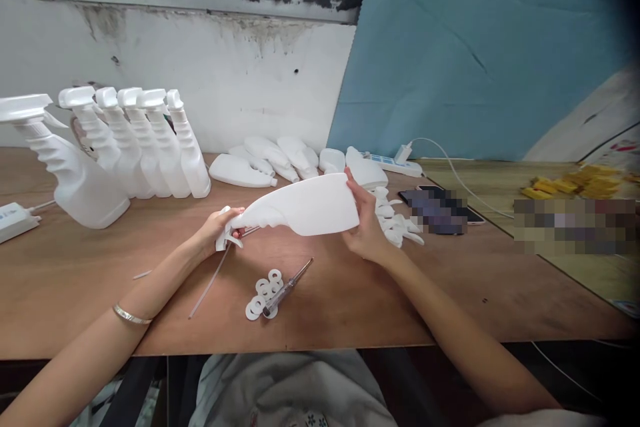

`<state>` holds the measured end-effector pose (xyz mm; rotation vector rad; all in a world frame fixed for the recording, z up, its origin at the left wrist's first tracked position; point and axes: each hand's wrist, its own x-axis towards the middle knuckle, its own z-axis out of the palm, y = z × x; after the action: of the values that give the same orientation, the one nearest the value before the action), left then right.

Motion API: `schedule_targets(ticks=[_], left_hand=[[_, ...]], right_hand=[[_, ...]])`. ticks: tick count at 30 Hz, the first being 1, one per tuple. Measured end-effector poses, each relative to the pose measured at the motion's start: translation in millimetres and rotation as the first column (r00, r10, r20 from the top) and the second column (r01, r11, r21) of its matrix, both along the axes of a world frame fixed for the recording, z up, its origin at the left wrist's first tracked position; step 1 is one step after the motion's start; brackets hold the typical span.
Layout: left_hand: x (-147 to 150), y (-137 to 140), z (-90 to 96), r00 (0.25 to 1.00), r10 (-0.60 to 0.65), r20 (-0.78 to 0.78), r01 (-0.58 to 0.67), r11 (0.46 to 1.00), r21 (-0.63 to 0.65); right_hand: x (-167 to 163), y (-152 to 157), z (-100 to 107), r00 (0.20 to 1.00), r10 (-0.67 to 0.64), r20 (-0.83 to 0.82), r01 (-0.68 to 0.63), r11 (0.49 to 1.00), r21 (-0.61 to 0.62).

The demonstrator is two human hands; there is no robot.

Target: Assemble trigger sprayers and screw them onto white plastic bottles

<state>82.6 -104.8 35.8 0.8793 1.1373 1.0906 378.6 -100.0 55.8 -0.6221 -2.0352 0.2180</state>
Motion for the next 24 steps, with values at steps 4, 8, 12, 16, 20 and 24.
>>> schedule_targets(ticks=[4, 8, 12, 16, 20, 24], left_hand=[[0.0, -0.6, -1.3, 0.998, -0.037, -0.042, 0.037, 0.999, -0.002], [0.9, -2.6, 3.6, 0.998, -0.028, -0.052, 0.03, 0.999, 0.026], [2.7, -4.4, 7.5, 0.999, -0.006, -0.047, 0.008, 0.998, 0.057], [6.2, -8.1, 11.4, 0.999, 0.009, -0.041, -0.005, 0.995, 0.104], [11.0, -13.2, 15.3, 0.997, 0.007, -0.078, 0.007, 0.985, 0.17], [12.3, -14.2, 13.9, 0.996, -0.001, -0.092, 0.017, 0.984, 0.177]], right_hand=[[5.8, 4.4, -1.6, 0.997, -0.073, -0.01, 0.073, 0.997, 0.038], [11.7, 5.4, 1.0, 0.992, -0.119, 0.042, 0.113, 0.986, 0.121], [11.6, 2.4, 5.4, 0.992, -0.123, 0.034, 0.116, 0.98, 0.162], [9.1, -0.3, 3.5, 0.977, -0.214, 0.012, 0.211, 0.97, 0.122], [7.7, 1.2, -3.4, 0.953, -0.303, -0.021, 0.303, 0.949, 0.084], [8.0, 1.9, -8.4, 0.957, -0.286, -0.045, 0.287, 0.957, 0.027]])
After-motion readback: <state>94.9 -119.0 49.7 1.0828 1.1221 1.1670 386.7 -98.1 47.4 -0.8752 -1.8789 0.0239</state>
